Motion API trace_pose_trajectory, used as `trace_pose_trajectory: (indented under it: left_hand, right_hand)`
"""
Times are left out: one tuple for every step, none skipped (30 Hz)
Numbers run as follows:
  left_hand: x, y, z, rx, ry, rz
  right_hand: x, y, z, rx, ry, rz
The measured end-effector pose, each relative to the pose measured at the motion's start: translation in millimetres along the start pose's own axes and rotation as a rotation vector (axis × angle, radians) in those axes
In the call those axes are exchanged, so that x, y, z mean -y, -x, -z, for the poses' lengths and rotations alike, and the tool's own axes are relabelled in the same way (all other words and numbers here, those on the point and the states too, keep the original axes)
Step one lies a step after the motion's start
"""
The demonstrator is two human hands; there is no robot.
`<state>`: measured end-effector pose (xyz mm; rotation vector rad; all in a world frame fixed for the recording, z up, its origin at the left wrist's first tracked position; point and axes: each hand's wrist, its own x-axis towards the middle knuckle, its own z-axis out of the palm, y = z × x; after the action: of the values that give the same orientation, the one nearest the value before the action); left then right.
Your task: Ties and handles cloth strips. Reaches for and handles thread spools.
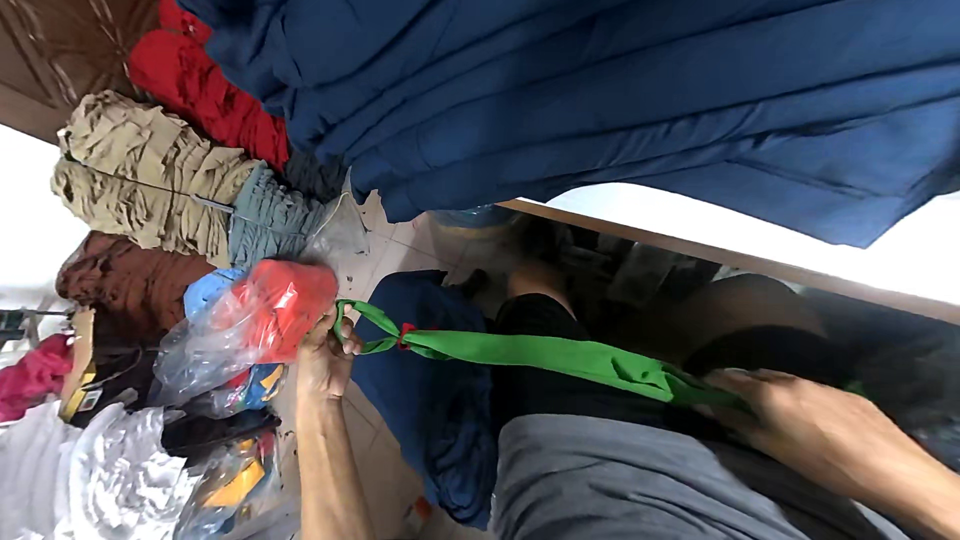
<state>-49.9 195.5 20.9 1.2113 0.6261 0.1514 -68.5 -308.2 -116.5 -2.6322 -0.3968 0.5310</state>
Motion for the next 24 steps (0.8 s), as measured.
trace_pose_trajectory:
  left_hand:
    - [3, 2, -1, 0.027, -0.011, -0.004]
    - [6, 4, -4, 0.051, -0.018, -0.013]
    - [9, 5, -6, 0.079, -0.029, -0.021]
    - [11, 6, -8, 0.107, -0.041, -0.029]
    - [12, 8, -11, 0.134, -0.053, -0.037]
    - [12, 9, -13, 0.156, -0.058, -0.044]
    - [12, 10, -16, 0.178, -0.060, -0.054]
    - [11, 10, -18, 0.201, -0.062, -0.064]
    - [9, 10, -19, 0.221, -0.061, -0.070]
    - [7, 9, -19, 0.233, -0.060, -0.079]
    - [5, 7, -18, 0.235, -0.057, -0.087]
    - [3, 5, -17, 0.224, -0.059, -0.096]
    - [-1, 2, -15, 0.200, -0.060, -0.107]
    - [-4, -1, -12, 0.163, -0.053, -0.121]
    - [-8, -4, -9, 0.119, -0.048, -0.136]
    - [-13, -8, -5, 0.075, -0.040, -0.152]
    - [-18, -12, 0, 0.039, -0.029, -0.172]
    - [-24, -16, 6, 0.013, -0.015, -0.191]
    - [-29, -21, 12, -0.006, -0.004, -0.207]
    - [-34, -27, 19, -0.007, 0.004, -0.220]
    - [-38, -32, 24, -0.007, 0.007, -0.233]
    - [-41, -37, 28, -0.010, 0.014, -0.246]
    - [-42, -41, 30, -0.021, 0.018, -0.251]
    - [-44, -44, 30, -0.036, 0.020, -0.255]
  right_hand:
    - [2, 4, 8, -0.039, 0.002, -0.012]
    - [5, 8, 18, -0.047, -0.018, -0.037]
    - [11, 11, 30, -0.031, -0.061, -0.069]
    - [18, 14, 42, -0.013, -0.126, -0.094]
    - [26, 16, 54, 0.002, -0.210, -0.116]
    - [35, 17, 65, 0.011, -0.319, -0.139]
    - [43, 18, 75, 0.015, -0.457, -0.154]
    - [48, 19, 81, 0.009, -0.614, -0.139]
    - [48, 18, 81, 0.001, -0.775, -0.073]
    - [42, 15, 77, 0.006, -0.902, 0.042]
    - [33, 11, 73, 0.025, -0.936, 0.148]
    - [25, 8, 71, 0.031, -0.867, 0.172]
    - [21, 10, 75, 0.037, -0.719, 0.114]
    - [21, 11, 83, 0.062, -0.556, 0.028]
    - [21, 13, 88, 0.097, -0.421, -0.053]
    - [20, 16, 90, 0.124, -0.339, -0.117]
    - [19, 19, 93, 0.152, -0.318, -0.171]
    - [18, 23, 97, 0.174, -0.351, -0.223]
    - [16, 27, 100, 0.183, -0.422, -0.268]
    - [11, 32, 99, 0.177, -0.493, -0.300]
    - [8, 35, 99, 0.162, -0.537, -0.327]
    - [8, 37, 101, 0.146, -0.552, -0.358]
    - [12, 39, 105, 0.139, -0.546, -0.392]
    - [19, 39, 110, 0.137, -0.540, -0.430]
